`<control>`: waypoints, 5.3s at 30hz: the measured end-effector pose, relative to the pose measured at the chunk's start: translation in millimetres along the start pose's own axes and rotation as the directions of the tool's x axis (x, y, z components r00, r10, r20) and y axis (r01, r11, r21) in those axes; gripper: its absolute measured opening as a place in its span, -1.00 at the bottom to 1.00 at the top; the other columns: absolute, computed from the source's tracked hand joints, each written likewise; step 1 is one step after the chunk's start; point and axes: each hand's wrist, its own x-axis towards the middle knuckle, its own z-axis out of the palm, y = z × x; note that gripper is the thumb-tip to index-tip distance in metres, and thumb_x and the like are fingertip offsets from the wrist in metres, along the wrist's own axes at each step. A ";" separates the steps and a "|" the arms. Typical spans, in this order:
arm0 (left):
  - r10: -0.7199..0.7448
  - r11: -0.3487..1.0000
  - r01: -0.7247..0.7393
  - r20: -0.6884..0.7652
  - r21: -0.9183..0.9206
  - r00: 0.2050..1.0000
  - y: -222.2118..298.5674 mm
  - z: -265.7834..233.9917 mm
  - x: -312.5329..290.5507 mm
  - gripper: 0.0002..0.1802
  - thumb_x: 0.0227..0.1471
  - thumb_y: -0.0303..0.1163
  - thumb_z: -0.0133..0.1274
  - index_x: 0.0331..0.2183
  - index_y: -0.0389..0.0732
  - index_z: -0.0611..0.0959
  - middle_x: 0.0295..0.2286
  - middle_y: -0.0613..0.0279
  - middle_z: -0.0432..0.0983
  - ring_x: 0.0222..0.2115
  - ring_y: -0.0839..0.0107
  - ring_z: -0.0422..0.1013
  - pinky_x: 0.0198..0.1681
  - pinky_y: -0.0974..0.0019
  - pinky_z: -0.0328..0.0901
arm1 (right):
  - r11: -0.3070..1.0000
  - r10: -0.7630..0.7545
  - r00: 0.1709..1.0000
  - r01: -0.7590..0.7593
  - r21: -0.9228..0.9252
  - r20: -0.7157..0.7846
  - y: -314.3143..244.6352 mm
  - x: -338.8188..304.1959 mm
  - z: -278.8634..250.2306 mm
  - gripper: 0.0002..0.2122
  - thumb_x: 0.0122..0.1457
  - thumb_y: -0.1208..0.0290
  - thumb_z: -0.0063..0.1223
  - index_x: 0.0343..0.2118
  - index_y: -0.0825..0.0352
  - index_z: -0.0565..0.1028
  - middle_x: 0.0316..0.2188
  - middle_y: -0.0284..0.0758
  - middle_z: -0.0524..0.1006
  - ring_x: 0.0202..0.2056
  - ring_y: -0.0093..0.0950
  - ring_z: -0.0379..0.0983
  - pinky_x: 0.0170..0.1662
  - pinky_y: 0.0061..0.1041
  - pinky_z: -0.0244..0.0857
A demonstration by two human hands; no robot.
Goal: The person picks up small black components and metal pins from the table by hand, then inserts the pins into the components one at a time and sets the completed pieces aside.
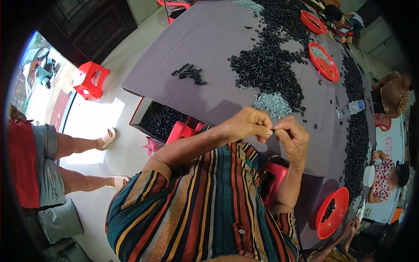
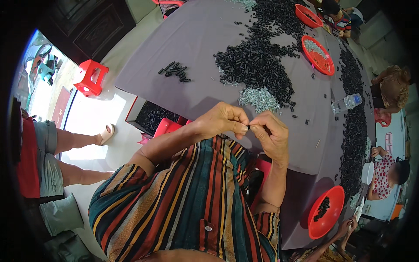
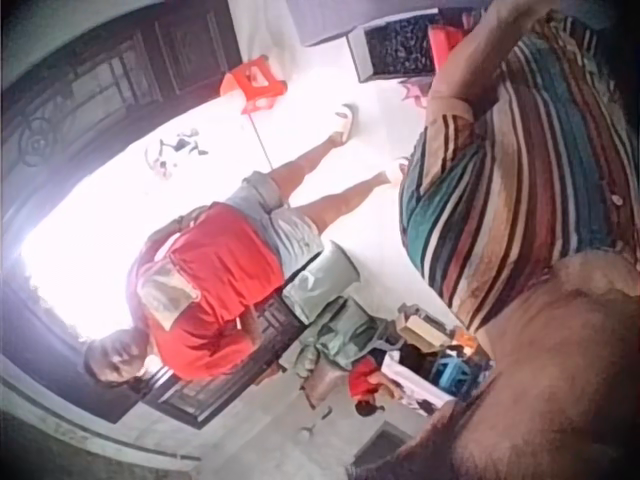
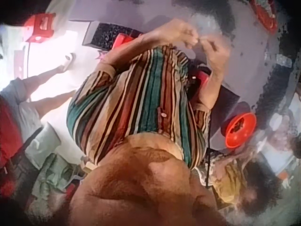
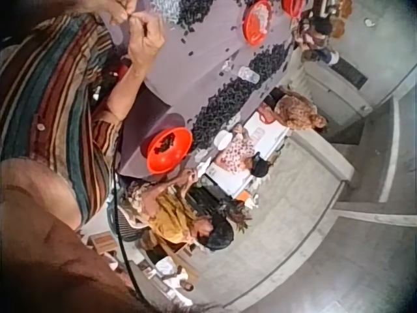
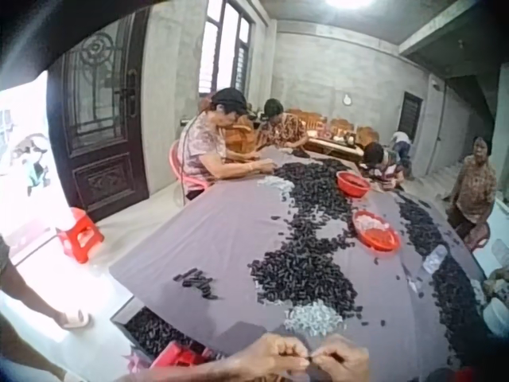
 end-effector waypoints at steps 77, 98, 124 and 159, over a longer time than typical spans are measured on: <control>0.099 0.867 0.110 -0.384 0.485 0.918 -21.5 -43.6 19.5 -0.88 -0.21 -0.49 0.07 -0.54 -0.35 0.53 -0.63 0.28 0.45 -0.58 0.59 0.33 -0.53 0.49 0.22 | 0.721 0.084 0.967 -0.225 -0.655 -0.239 77.3 7.3 -9.0 -0.86 0.05 0.37 -0.06 -0.42 0.34 0.39 -0.50 -0.16 0.39 -0.41 -0.18 0.37 -0.37 -0.28 0.22; 0.800 -0.062 0.711 -0.391 0.701 0.455 4.9 -164.0 -4.8 -0.90 -0.25 -0.45 -0.02 -0.52 -0.19 0.52 -0.50 0.06 0.42 -0.38 0.10 0.35 -0.31 0.18 0.16 | 0.509 -0.047 0.826 -0.464 -0.725 -0.562 134.3 -16.5 -62.0 -0.88 0.00 0.48 -0.05 -0.45 0.43 0.33 -0.50 -0.14 0.38 -0.40 -0.18 0.33 -0.34 -0.30 0.22; 0.491 0.741 -0.400 -0.029 0.539 0.871 43.4 32.2 -37.1 -0.87 -0.08 -0.51 0.03 -0.38 -0.31 0.51 -0.59 0.31 0.43 -0.56 0.59 0.34 -0.48 0.49 0.24 | 0.755 -0.164 0.986 0.144 -0.639 0.027 93.3 101.2 124.9 -0.87 -0.02 0.59 -0.12 -0.36 0.41 0.39 -0.42 -0.17 0.36 -0.36 -0.23 0.34 -0.32 -0.37 0.29; 0.320 0.916 -0.203 -0.327 0.346 0.889 9.4 -6.4 0.1 -0.94 -0.10 -0.60 0.00 -0.45 -0.38 0.50 -0.55 0.26 0.45 -0.50 0.59 0.38 -0.42 0.50 0.31 | 0.969 0.048 0.930 0.045 0.243 -0.364 24.1 17.2 61.8 -0.91 0.12 0.51 -0.08 -0.40 0.41 0.32 -0.48 -0.36 0.37 -0.50 -0.64 0.30 -0.40 -0.67 0.26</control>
